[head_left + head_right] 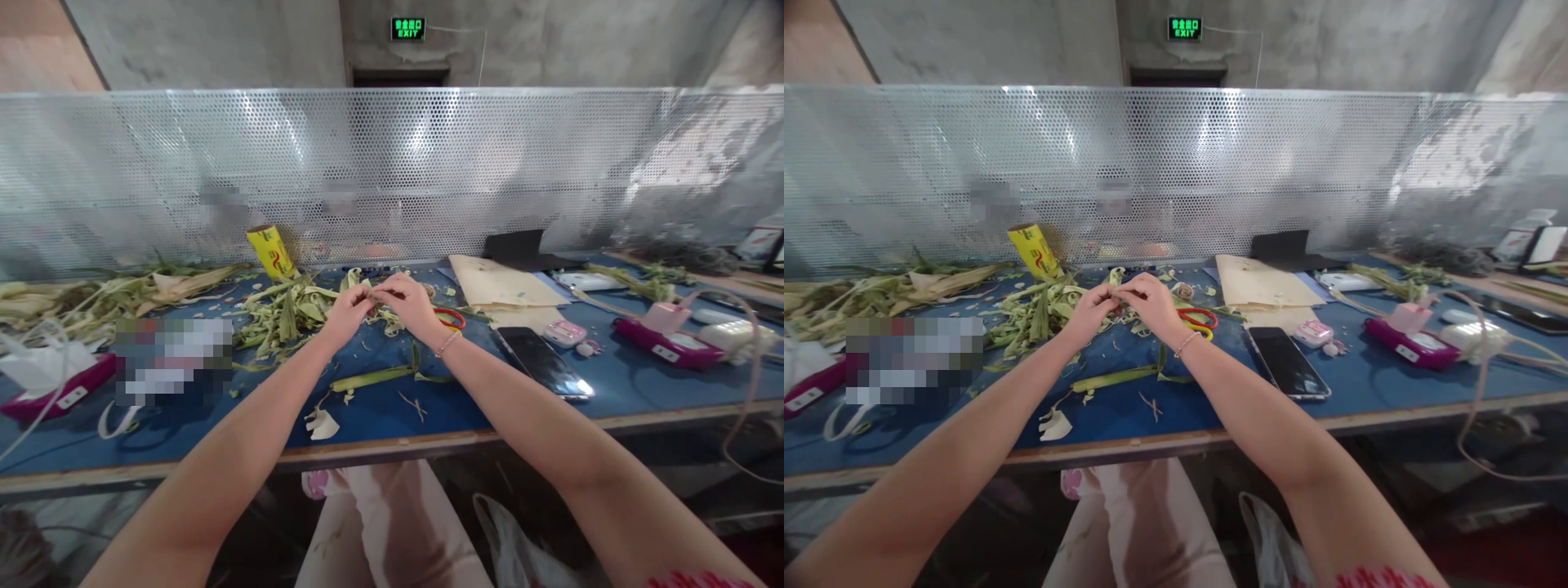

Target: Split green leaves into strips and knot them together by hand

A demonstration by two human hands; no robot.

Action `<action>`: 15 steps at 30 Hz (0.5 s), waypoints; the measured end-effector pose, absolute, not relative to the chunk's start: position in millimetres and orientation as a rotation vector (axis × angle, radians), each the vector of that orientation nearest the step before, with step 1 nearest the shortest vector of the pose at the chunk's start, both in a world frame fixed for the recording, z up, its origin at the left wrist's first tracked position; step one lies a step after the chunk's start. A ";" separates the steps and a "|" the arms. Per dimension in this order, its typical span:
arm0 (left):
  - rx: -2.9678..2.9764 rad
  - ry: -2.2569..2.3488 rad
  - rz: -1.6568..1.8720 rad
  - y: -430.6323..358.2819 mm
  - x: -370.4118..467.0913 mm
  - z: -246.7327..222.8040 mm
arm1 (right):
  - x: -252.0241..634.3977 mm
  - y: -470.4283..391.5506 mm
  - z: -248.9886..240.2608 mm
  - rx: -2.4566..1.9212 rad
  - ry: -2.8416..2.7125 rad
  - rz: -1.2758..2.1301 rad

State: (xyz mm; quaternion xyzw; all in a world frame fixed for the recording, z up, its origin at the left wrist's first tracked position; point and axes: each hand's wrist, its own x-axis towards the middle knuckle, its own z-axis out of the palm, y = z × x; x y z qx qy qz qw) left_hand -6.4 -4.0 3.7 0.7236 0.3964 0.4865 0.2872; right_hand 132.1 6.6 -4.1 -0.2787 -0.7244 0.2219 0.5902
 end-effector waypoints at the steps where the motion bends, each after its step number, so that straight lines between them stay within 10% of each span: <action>1: 1.943 1.057 1.290 -3.5 -6.6 3.0 | 132.4 7.0 -4.2 -0.644 -1.694 0.528; 15: 1.991 1.087 1.251 1.8 -8.3 -3.1 | 132.1 10.1 -1.8 -0.700 -1.601 0.801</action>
